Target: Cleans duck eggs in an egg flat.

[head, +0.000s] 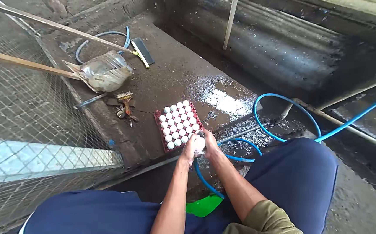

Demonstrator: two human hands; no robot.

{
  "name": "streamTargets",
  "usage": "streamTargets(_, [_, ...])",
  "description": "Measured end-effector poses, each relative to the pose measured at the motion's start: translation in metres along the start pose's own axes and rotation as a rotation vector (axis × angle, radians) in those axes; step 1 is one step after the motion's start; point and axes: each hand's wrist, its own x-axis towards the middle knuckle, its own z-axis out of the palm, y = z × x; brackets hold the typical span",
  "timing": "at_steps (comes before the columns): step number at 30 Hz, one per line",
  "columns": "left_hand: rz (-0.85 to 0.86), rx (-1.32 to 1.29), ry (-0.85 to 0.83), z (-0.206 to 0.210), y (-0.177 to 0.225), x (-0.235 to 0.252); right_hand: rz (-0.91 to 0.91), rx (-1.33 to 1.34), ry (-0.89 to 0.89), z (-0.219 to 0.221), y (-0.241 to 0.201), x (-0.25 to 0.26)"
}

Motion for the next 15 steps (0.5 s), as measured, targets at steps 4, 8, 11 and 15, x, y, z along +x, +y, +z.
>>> streamTargets(4, [0.092,0.033,-0.032,-0.002,0.0,0.006,-0.226,-0.143,0.042,0.001,0.003,-0.009])
streamTargets(8, [0.171,0.108,0.02,0.006,-0.001,0.0,-0.535,-0.488,0.123,0.0,0.011,-0.009])
streamTargets(11, [0.127,0.194,0.03,0.003,-0.004,0.005,-0.153,-0.204,0.054,-0.006,0.007,0.014])
streamTargets(15, [0.086,0.146,0.017,-0.001,-0.001,0.011,-0.202,0.009,0.02,-0.007,0.01,0.015])
